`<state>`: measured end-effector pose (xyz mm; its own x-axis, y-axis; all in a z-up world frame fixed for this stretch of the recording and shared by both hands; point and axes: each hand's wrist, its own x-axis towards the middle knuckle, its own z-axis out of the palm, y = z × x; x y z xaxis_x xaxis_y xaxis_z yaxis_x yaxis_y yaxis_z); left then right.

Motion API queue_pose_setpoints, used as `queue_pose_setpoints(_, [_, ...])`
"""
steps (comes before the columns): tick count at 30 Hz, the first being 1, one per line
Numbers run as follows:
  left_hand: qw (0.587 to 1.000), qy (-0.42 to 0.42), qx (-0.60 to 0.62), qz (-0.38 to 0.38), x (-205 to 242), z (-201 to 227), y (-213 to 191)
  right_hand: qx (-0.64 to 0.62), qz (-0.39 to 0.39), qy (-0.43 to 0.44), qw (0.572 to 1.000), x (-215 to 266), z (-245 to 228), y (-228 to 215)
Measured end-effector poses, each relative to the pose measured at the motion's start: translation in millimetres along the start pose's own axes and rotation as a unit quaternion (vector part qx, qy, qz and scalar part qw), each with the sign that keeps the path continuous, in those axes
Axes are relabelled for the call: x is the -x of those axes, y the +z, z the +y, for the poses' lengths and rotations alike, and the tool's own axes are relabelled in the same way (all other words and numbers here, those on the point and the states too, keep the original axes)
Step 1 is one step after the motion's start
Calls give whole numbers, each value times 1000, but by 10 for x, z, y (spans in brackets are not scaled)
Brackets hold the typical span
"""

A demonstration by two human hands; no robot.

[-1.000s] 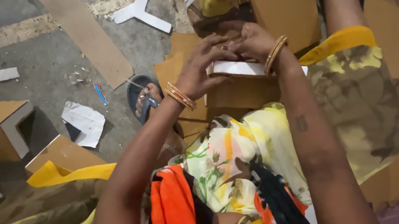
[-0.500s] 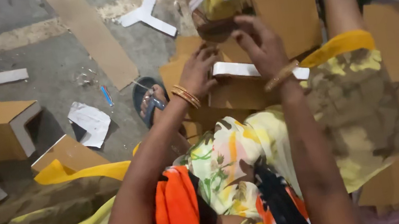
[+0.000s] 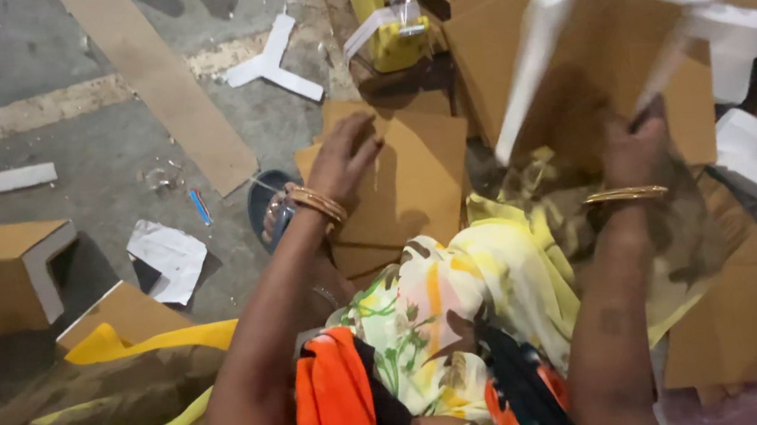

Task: The person assembles cardboard boxes by folding the flaps and securing them with white adhesive tape. They repeatedly pick up flat cardboard pieces, fold them into box shapes, and apply tape to the seams using a handheld dispenser.

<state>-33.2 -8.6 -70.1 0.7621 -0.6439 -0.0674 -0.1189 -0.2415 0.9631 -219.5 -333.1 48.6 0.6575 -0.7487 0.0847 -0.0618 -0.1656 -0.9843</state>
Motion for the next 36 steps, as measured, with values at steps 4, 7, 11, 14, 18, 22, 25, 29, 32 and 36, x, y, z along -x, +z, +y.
queue_pose_setpoints(4, [961, 125, -247, 6, 125, 128, 50, -222, 45, 52, 973, -110, 185, 167])
queue_pose_setpoints(7, [951, 134, -277, -14, 140, 238, 37, -113, -15, 102, 988, 394, 134, 942])
queue_pose_setpoints(11, [951, 109, -288, -36, 179, 311, 1, -48, -330, 77, 940, 1976, -626, 2180])
queue_pose_setpoints(14, [950, 118, -287, -36, 197, 356, -103, -102, -480, -73, 868, 2218, -1264, 2717])
queue_pose_setpoints(18, [940, 124, -316, -35, 156, 267, -134, 57, -395, -171, 901, 1017, -1126, 2321])
queue_pose_setpoints(22, [940, 106, -323, 13, 99, 184, -182, 388, -336, -50, 857, 277, -315, 1337])
queue_pose_setpoints(25, [944, 74, -319, 40, 52, 207, -294, 468, -274, 6, 840, 174, 237, 839])
queue_pose_setpoints(29, [933, -28, -359, 2, 36, 238, -408, 459, -172, -58, 870, -60, 778, 521])
queue_pose_setpoints(32, [906, -88, -411, -58, -23, 292, -459, 417, -149, -25, 896, -232, 976, 533])
queue_pose_setpoints(36, [885, -103, -445, -88, -55, 373, -485, 521, -195, -59, 829, -219, 1015, 792])
